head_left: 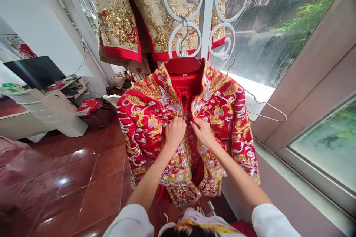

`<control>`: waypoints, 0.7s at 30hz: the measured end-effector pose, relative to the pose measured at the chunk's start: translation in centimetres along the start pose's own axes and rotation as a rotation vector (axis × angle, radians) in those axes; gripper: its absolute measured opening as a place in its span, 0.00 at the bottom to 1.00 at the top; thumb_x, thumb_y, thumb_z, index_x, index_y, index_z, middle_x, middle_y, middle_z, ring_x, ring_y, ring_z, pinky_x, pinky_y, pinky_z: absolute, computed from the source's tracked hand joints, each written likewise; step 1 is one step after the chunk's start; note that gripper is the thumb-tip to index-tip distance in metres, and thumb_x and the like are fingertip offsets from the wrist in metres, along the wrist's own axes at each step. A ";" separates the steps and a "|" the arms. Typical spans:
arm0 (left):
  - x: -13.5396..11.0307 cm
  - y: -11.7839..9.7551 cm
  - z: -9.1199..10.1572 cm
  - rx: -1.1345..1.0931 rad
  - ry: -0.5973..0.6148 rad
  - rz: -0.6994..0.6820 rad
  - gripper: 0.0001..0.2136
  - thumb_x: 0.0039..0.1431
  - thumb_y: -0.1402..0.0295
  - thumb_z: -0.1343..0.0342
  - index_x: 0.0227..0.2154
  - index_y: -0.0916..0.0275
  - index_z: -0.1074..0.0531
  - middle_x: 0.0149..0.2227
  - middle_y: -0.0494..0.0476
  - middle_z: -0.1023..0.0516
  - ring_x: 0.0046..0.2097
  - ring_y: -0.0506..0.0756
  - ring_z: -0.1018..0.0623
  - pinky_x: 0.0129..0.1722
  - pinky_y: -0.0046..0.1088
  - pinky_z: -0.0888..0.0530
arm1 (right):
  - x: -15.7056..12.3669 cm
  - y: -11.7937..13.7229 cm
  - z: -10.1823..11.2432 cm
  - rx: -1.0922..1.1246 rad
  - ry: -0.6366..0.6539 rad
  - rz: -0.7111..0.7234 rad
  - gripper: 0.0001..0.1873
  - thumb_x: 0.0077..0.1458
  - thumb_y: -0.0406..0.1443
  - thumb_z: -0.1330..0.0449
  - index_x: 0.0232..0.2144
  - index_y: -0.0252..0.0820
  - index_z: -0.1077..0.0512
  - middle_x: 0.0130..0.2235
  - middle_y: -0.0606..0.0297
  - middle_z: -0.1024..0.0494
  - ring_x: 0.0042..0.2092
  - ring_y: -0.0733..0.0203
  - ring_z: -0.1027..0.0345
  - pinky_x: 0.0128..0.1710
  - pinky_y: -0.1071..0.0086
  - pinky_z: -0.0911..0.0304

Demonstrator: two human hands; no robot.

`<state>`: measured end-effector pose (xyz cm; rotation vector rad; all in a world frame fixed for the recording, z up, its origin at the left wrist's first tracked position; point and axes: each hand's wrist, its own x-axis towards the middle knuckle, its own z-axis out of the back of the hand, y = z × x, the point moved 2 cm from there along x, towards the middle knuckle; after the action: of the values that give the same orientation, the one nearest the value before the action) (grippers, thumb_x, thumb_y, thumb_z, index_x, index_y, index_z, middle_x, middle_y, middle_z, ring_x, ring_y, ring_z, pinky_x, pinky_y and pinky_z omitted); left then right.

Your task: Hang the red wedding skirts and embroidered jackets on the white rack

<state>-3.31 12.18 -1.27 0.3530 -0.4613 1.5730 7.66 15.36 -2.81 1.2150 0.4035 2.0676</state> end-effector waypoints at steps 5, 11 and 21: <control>-1.4 0.2 -0.4 -0.033 0.021 -0.043 0.11 0.60 0.73 0.56 0.30 0.63 0.29 0.32 0.59 0.25 0.35 0.56 0.24 0.31 0.28 0.33 | -1.7 0.1 0.2 0.068 0.045 0.042 0.18 0.59 0.40 0.53 0.18 0.42 0.46 0.20 0.68 0.38 0.23 0.66 0.46 0.27 0.71 0.51; 0.5 1.1 -2.8 -0.136 -0.028 0.057 0.12 0.61 0.69 0.57 0.31 0.63 0.29 0.35 0.61 0.26 0.36 0.56 0.25 0.33 0.28 0.34 | 0.2 -2.8 -3.0 -0.037 -0.029 -0.104 0.13 0.58 0.37 0.53 0.22 0.42 0.41 0.24 0.65 0.34 0.27 0.63 0.43 0.30 0.70 0.49; -14.1 6.0 -12.4 -1.003 0.124 0.745 0.14 0.55 0.58 0.48 0.21 0.61 0.35 0.29 0.60 0.29 0.44 0.62 0.29 0.50 0.41 0.37 | -12.8 -6.8 -3.3 0.054 -0.460 -0.451 0.19 0.57 0.43 0.50 0.48 0.38 0.42 0.47 0.52 0.35 0.48 0.55 0.40 0.49 0.58 0.42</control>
<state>-7.77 5.91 -19.41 -0.7620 -1.2968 1.8121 11.76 11.48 -16.59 1.4311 0.4631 1.3587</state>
